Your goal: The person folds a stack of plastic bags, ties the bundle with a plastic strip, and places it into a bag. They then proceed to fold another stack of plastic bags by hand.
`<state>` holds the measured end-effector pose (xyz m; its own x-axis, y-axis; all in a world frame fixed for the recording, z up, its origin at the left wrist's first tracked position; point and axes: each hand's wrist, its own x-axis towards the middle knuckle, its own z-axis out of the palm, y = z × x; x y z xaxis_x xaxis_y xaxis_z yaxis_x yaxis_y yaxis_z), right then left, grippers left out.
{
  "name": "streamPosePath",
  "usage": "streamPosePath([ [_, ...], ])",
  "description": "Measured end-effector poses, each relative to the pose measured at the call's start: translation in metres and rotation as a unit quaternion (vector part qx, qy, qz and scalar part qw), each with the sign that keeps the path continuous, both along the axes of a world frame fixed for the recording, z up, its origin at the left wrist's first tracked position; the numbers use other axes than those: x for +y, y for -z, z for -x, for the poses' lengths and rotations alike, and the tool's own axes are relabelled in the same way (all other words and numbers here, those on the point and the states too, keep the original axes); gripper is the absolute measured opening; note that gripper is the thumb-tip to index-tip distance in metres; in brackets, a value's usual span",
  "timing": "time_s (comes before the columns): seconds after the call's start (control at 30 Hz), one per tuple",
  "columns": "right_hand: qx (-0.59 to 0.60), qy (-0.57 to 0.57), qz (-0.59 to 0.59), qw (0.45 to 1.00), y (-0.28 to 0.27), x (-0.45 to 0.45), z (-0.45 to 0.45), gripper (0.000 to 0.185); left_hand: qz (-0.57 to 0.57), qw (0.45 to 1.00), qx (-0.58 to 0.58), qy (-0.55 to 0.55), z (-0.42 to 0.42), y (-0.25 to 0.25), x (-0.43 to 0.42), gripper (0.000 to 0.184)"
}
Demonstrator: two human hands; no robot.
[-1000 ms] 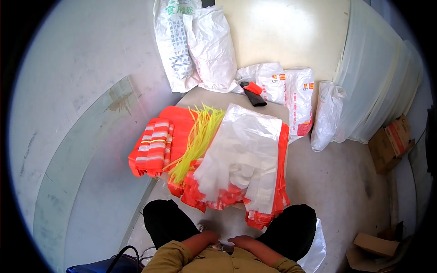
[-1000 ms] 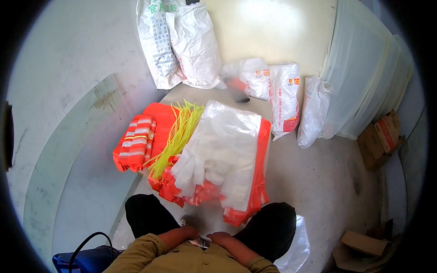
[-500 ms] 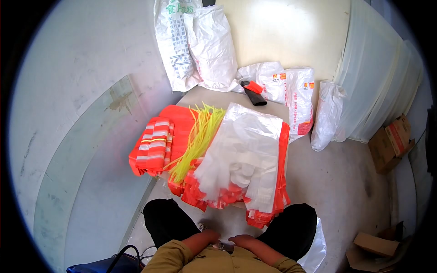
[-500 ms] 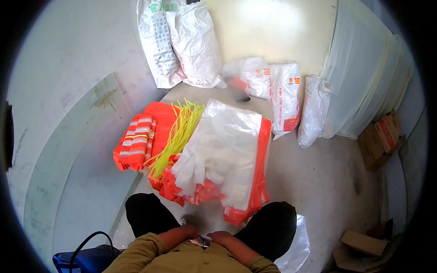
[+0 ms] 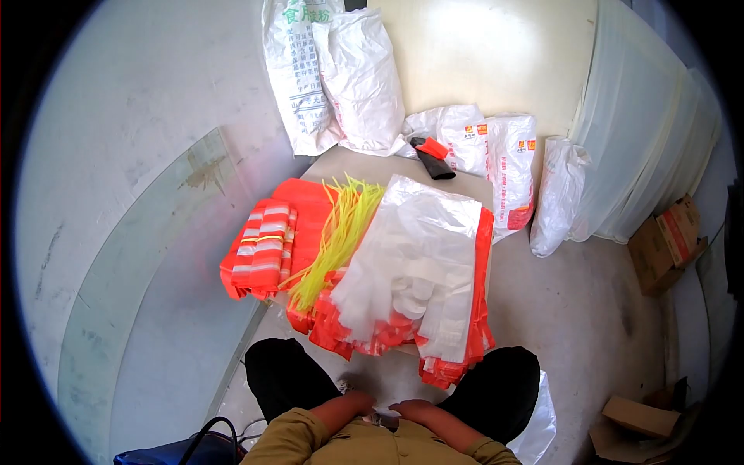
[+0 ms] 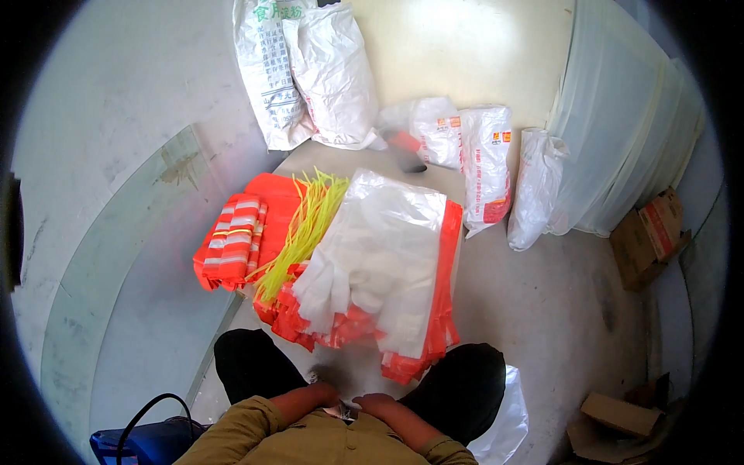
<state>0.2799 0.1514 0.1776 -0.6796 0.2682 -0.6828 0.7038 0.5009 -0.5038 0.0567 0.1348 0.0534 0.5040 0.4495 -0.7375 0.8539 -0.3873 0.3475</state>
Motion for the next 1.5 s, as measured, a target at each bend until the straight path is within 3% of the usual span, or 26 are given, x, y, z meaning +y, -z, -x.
streamPosePath([
  [0.93,-0.004,-0.002,-0.008,1.000,-0.002,0.000,-0.001,0.052,-0.010,1.000,0.002,0.006,-0.004,-0.033,-0.002,0.042],
  [1.13,0.003,0.008,-0.005,1.000,0.006,-0.001,-0.002,0.053,-0.010,1.000,-0.007,-0.004,-0.001,-0.006,-0.002,0.042],
  [1.37,-0.004,0.008,-0.005,1.000,0.002,-0.001,-0.001,0.053,-0.006,1.000,-0.001,-0.002,-0.002,-0.022,-0.001,0.042],
  [1.5,0.005,0.003,-0.005,1.000,0.007,0.000,-0.002,0.054,-0.017,1.000,-0.004,0.013,-0.001,0.001,-0.001,0.041],
])
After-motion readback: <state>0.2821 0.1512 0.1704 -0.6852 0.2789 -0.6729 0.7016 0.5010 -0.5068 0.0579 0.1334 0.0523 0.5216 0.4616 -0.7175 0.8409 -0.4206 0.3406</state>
